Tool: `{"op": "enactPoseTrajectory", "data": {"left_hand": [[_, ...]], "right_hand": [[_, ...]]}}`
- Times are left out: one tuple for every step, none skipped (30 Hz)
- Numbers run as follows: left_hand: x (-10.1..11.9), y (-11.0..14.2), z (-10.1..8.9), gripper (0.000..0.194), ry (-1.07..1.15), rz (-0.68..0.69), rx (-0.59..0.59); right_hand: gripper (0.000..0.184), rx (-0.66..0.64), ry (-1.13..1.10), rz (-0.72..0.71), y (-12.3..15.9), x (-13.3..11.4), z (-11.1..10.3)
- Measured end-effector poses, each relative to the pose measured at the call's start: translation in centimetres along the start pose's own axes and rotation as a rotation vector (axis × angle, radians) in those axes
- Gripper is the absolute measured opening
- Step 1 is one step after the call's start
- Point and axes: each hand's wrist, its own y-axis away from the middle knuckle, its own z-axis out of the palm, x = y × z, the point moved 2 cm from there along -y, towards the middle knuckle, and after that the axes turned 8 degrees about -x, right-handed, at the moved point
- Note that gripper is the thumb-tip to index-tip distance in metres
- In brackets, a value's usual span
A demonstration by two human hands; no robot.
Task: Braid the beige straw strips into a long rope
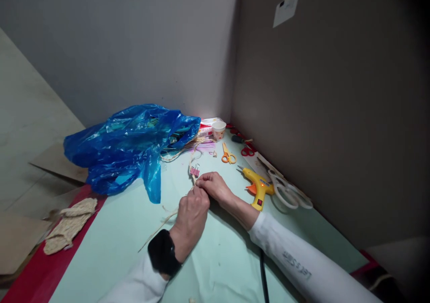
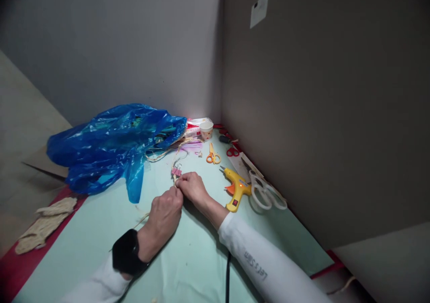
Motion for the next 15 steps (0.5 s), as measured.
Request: {"op": "enactPoseTrajectory", "data": {"left_hand": [[0.3,0.1,0.1,0.042,-0.015,0.001,0.004],[0.6,0.3,0.3,0.042,-0.023,0.003,0.006],[0.9,0.6,0.4,0.042,-0.024,0.006,0.008],[1.2,1.0,0.5,0.041,-0.018,0.012,0.008],[1.5,1.4,0.6,0.040,-0.001,0.023,0.005],[1.6,1.8,0.4,0.038,0.029,0.045,-0.002],[1.7,2.2,0.1,0.035,0.058,0.085,-0.016],[1.4,2.4,-0.3,0.031,0.133,0.108,-0.026],[1.0,2.4,-0.9,0.025,0.212,0.138,-0.041],[0.2,2.1,-1.6,0.021,0.302,0.156,-0.050],[-1.0,1.6,-2.3,0.017,0.590,0.026,-0.014],[-2.3,0.9,-2.8,0.021,0.684,-0.054,0.004],[-3.4,0.1,-3.2,0.025,0.743,-0.097,0.008],[-4.4,-0.7,-3.4,0.024,0.815,-0.115,-0.023],[-5.1,-1.5,-3.3,0.022,0.896,-0.115,-0.081]], "right_hand": [[0.014,-0.005,-0.018,0.004,-0.1,0.1,0.1],[0.013,-0.011,-0.036,0.008,-0.1,0.1,0.1],[0.012,-0.019,-0.055,0.013,-0.2,0.1,0.2],[0.011,-0.029,-0.074,0.019,-0.2,0.2,0.2],[0.010,-0.040,-0.096,0.026,-0.3,0.2,0.2],[0.009,-0.053,-0.119,0.033,-0.3,0.2,0.2],[0.009,-0.066,-0.144,0.040,-0.2,0.1,0.1],[0.010,-0.081,-0.171,0.048,-0.2,0.1,0.0],[0.011,-0.096,-0.199,0.056,-0.2,0.0,-0.1],[0.012,-0.113,-0.228,0.066,-0.1,-0.1,-0.3],[0.014,-0.130,-0.256,0.076,-0.1,-0.2,-0.4],[0.015,-0.146,-0.283,0.085,-0.1,-0.2,-0.5],[0.015,-0.160,-0.306,0.092,0.0,-0.3,-0.6],[0.016,-0.171,-0.327,0.096,0.0,-0.4,-0.7],[0.015,-0.178,-0.343,0.097,0.0,-0.5,-0.7]]}}
